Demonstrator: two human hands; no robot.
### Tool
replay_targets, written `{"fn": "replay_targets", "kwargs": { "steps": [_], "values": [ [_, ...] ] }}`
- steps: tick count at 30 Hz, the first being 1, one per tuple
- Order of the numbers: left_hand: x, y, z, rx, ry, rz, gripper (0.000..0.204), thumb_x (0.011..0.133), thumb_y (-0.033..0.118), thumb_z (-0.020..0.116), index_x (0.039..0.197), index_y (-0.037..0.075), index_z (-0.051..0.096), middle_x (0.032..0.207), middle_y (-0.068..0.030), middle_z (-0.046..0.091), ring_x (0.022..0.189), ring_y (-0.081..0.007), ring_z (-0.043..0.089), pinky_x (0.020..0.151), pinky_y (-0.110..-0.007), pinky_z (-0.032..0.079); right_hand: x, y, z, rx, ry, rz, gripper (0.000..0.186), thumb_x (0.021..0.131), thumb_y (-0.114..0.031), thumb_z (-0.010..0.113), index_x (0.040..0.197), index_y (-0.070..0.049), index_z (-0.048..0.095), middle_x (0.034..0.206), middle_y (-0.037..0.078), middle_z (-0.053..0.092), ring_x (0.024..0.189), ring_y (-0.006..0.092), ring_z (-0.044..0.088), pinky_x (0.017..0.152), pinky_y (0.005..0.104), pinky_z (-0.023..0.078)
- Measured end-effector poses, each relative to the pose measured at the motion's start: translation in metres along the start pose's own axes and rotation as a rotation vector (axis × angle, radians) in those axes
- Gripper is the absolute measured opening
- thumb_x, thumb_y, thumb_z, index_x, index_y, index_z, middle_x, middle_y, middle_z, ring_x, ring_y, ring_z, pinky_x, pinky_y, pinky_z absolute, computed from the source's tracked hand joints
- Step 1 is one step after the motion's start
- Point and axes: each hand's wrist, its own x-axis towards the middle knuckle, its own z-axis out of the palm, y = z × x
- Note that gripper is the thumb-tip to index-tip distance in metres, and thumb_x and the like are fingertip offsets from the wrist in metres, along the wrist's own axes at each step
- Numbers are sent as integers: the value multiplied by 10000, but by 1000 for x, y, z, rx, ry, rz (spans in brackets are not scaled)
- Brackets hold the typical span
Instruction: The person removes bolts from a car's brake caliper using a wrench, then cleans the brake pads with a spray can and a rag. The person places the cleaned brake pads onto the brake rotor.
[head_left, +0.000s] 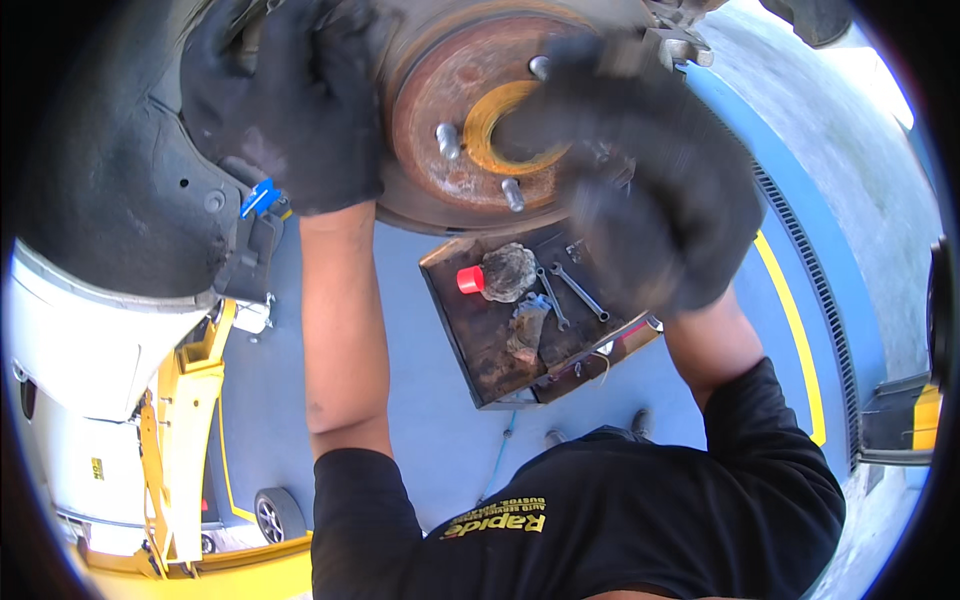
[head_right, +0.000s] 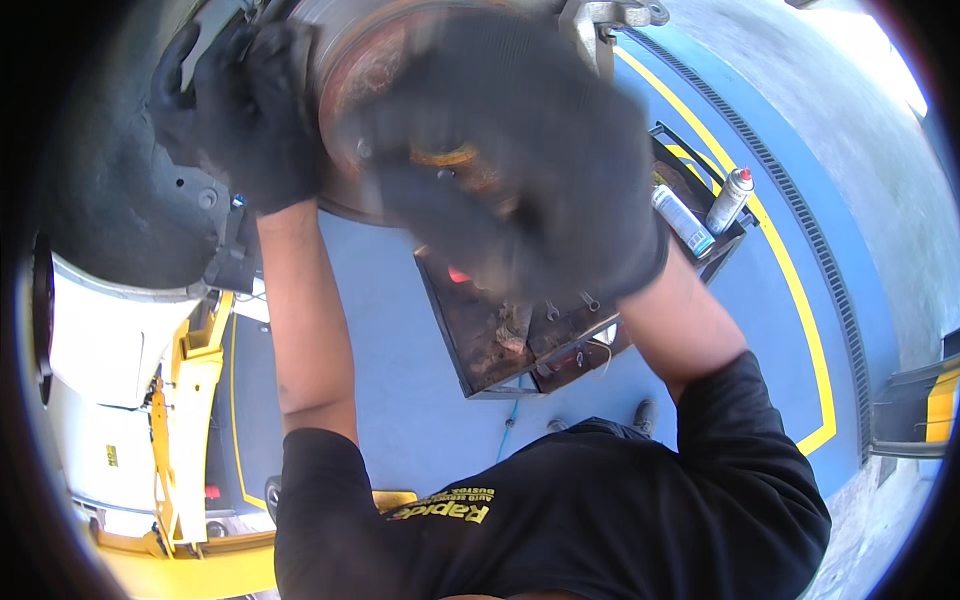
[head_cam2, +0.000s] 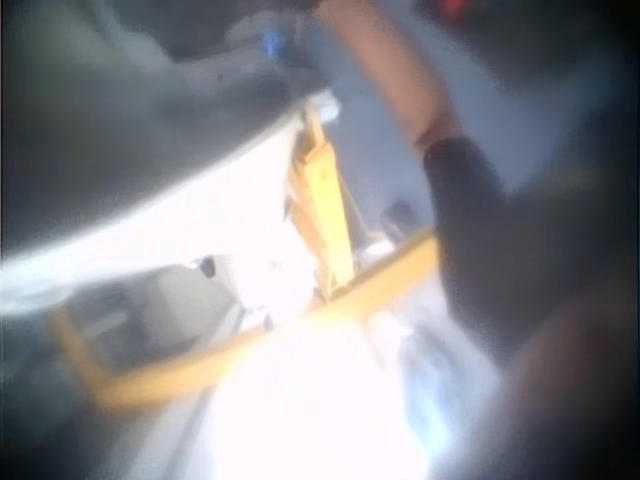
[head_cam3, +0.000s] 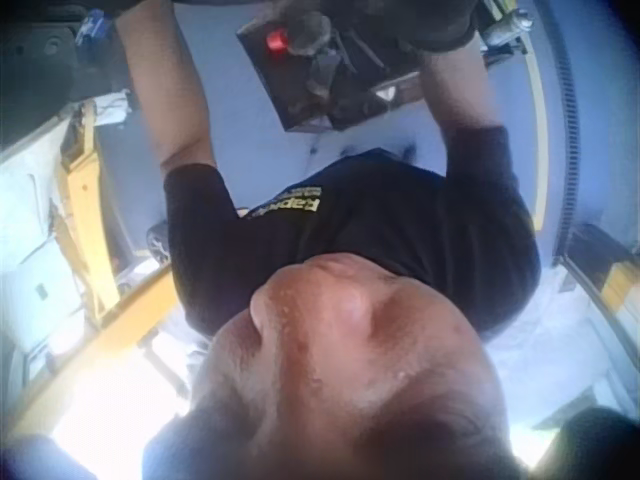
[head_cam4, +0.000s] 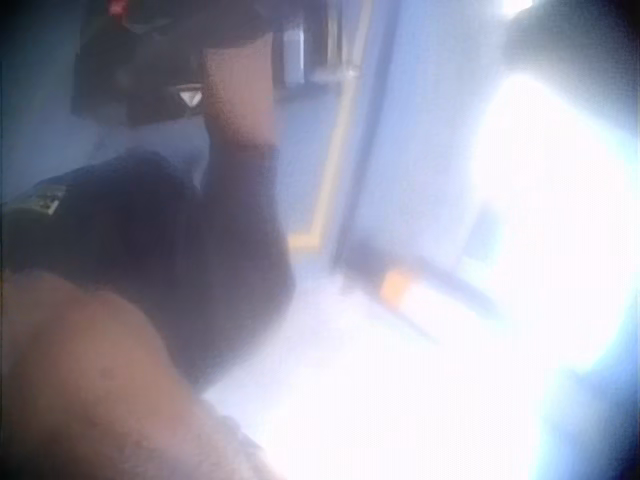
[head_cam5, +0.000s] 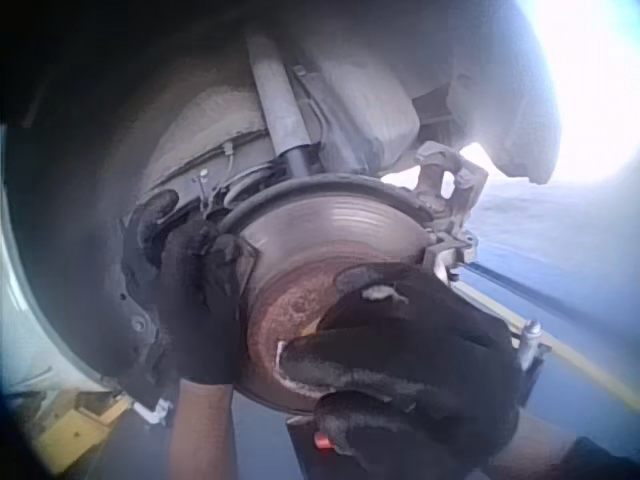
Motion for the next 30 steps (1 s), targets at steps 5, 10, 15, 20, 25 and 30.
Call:
{"fn": "replay_targets", "kwargs": {
  "steps": [5,10,15,20,25,30],
  "values": [
    [-7,21,-4,-123,156,8,217,944,317,731,1039,123,714,1295,-147,546,1255,-357,497,1003,-489,416,44,38,14,-95,-63,-196,192,871,-130,712,1031,-36,762,1037,143,746,1062,338,694,948,417,544],
    [25,11,-7,111,7,47,228,983,240,673,1127,64,690,1319,-177,543,1264,-346,493,1015,-480,399,20,37,18,-244,129,-133,193,796,-108,728,983,-65,745,932,102,719,997,346,667,925,484,512],
    [3,37,-4,5,183,-127,224,895,320,781,970,113,740,1301,-110,564,1270,-329,476,1031,-462,372,-46,18,41,-334,159,116,238,799,-99,727,1033,-51,717,1354,161,584,1286,416,524,1056,519,444],
    [33,38,11,-81,93,-228,172,918,257,757,1003,109,736,1330,-132,537,1229,-332,490,1014,-471,388,-71,-13,43,-378,41,314,264,810,-99,720,1058,-47,647,1420,215,503,1328,444,466,1094,536,393],
    [-110,44,-39,317,-77,-105,130,953,179,717,990,55,705,1338,-129,496,1105,-313,566,957,-481,459,-97,-26,15,107,-174,427,336,854,-86,722,1169,-17,624,1498,230,456,1359,435,474,1094,490,413],
    [-252,87,-153,-147,-33,-1138,87,969,91,695,1003,15,671,1164,-66,550,994,-185,598,840,-309,514,-170,-20,-37,429,-553,619,286,884,-41,702,1164,-28,640,1204,172,638,1049,362,667,878,415,535]
  ]
}}
